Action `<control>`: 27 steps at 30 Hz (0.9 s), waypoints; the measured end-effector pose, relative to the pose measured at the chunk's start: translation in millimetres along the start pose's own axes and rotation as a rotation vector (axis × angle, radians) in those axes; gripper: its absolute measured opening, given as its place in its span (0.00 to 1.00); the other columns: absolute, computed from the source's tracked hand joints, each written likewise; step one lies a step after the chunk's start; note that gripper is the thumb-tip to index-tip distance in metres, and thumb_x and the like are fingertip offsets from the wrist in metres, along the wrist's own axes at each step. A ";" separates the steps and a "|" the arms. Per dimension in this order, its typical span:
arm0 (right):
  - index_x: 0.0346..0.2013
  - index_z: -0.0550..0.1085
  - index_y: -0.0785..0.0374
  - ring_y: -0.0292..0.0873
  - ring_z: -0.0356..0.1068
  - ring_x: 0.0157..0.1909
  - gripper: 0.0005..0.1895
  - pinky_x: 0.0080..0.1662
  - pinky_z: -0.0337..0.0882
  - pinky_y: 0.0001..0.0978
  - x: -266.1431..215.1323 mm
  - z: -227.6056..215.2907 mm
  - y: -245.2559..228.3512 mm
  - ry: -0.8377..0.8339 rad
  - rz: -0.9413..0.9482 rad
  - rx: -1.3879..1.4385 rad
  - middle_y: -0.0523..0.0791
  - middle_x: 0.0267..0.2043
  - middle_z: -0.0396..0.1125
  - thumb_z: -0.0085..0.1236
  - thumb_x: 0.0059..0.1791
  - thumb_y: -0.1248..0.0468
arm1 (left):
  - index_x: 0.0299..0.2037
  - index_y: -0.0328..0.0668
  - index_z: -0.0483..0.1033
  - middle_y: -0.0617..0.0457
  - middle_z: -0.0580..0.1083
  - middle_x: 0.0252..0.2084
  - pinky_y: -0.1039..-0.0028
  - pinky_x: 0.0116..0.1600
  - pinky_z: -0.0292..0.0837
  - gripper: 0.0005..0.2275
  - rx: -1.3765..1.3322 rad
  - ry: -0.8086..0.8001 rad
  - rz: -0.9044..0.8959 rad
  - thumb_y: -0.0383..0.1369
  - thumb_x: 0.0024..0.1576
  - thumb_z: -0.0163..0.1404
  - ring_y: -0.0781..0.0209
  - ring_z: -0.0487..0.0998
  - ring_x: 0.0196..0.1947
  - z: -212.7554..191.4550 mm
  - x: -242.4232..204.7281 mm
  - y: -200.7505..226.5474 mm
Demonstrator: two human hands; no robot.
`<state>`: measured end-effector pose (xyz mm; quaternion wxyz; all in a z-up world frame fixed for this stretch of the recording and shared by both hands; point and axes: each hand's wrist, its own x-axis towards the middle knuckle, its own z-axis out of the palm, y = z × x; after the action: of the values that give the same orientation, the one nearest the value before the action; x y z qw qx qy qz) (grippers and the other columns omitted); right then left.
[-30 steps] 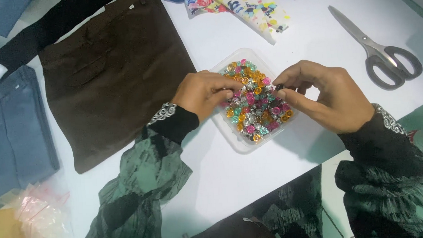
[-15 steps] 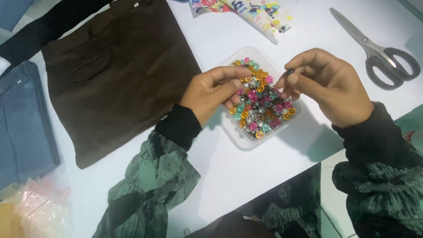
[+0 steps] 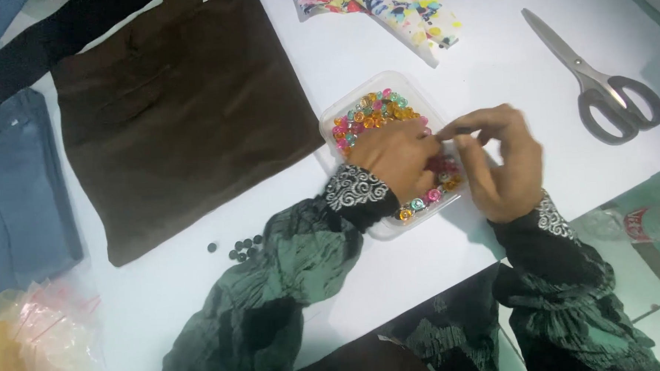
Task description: Sorting yellow and black buttons from a mixed container and placing them into small plastic bags for garment assembly.
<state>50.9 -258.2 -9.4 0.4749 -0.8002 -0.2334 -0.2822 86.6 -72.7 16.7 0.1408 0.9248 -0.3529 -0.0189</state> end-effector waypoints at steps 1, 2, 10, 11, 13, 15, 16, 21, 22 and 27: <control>0.49 0.69 0.71 0.51 0.75 0.41 0.09 0.40 0.72 0.38 0.5 1.0 -3.7 0.001 0.004 -0.003 0.50 0.38 0.74 0.51 0.59 0.66 | 0.47 0.51 0.80 0.50 0.74 0.40 0.56 0.47 0.78 0.13 -0.003 -0.003 0.003 0.38 0.52 0.57 0.49 0.80 0.44 -3.7 -2.4 -4.5; 0.49 0.68 0.72 0.51 0.75 0.40 0.08 0.40 0.73 0.39 1.3 2.3 -7.2 -0.005 0.014 0.013 0.50 0.36 0.73 0.49 0.59 0.67 | 0.44 0.52 0.81 0.52 0.74 0.38 0.58 0.46 0.78 0.10 0.016 -0.013 -0.004 0.37 0.53 0.56 0.51 0.79 0.42 -7.9 -4.6 -9.1; 0.52 0.66 0.72 0.52 0.77 0.37 0.09 0.38 0.76 0.43 -2.3 1.9 -5.7 -0.003 0.036 0.020 0.49 0.33 0.71 0.42 0.60 0.69 | 0.42 0.51 0.84 0.53 0.73 0.33 0.63 0.40 0.77 0.07 0.113 -0.019 -0.083 0.35 0.54 0.59 0.52 0.78 0.35 -53.3 -21.1 -36.4; 0.51 0.65 0.72 0.52 0.77 0.37 0.08 0.39 0.76 0.43 -2.4 2.0 -6.6 0.001 0.042 0.013 0.49 0.33 0.71 0.42 0.60 0.69 | 0.41 0.50 0.84 0.52 0.74 0.34 0.62 0.41 0.77 0.07 0.061 -0.017 -0.078 0.34 0.54 0.59 0.51 0.79 0.36 -58.4 -22.4 -33.9; 0.51 0.65 0.72 0.52 0.77 0.36 0.08 0.39 0.76 0.43 -3.3 1.4 -6.5 0.006 0.052 0.004 0.49 0.33 0.71 0.42 0.60 0.69 | 0.41 0.50 0.84 0.51 0.75 0.34 0.61 0.42 0.77 0.06 0.008 -0.018 -0.070 0.33 0.55 0.59 0.49 0.80 0.37 -60.1 -21.7 -26.9; 0.51 0.66 0.72 0.52 0.77 0.36 0.08 0.38 0.76 0.43 -4.2 1.0 -4.2 0.003 0.034 0.005 0.49 0.32 0.71 0.43 0.60 0.69 | 0.39 0.52 0.84 0.53 0.73 0.32 0.61 0.41 0.77 0.05 -0.062 0.026 -0.001 0.36 0.55 0.59 0.50 0.78 0.35 -53.9 -18.5 -18.6; 0.51 0.66 0.72 0.52 0.77 0.36 0.08 0.38 0.76 0.43 -3.3 1.2 -4.6 0.002 0.035 0.004 0.49 0.32 0.71 0.43 0.60 0.69 | 0.39 0.52 0.84 0.53 0.73 0.32 0.61 0.41 0.77 0.05 -0.063 0.026 0.000 0.36 0.55 0.59 0.50 0.78 0.35 -43.2 -14.1 -16.9; 0.50 0.66 0.72 0.52 0.77 0.34 0.08 0.37 0.76 0.42 -2.4 0.5 -4.3 0.003 -0.005 0.033 0.49 0.31 0.68 0.43 0.59 0.69 | 0.31 0.50 0.83 0.55 0.70 0.27 0.63 0.36 0.77 0.01 0.119 0.189 0.133 0.31 0.53 0.58 0.55 0.77 0.29 21.5 11.9 -17.6; 0.50 0.66 0.72 0.52 0.77 0.34 0.08 0.37 0.76 0.42 -1.8 0.1 -4.2 0.003 -0.003 0.032 0.49 0.31 0.68 0.43 0.59 0.69 | 0.31 0.50 0.83 0.55 0.70 0.27 0.63 0.36 0.77 0.01 0.117 0.188 0.135 0.31 0.53 0.58 0.55 0.77 0.29 19.4 12.4 -13.8; 0.50 0.67 0.74 0.52 0.77 0.34 0.09 0.36 0.76 0.43 1.0 -0.8 -6.1 0.004 -0.051 0.015 0.48 0.32 0.66 0.43 0.59 0.70 | 0.22 0.47 0.78 0.57 0.68 0.23 0.64 0.30 0.73 0.04 0.277 0.218 0.084 0.27 0.47 0.59 0.57 0.74 0.24 36.8 19.2 -7.4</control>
<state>47.5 -256.1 -4.6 0.4742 -0.7897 -0.2549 -0.2941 100.8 -89.1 -19.4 0.0501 0.9164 -0.3730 0.1363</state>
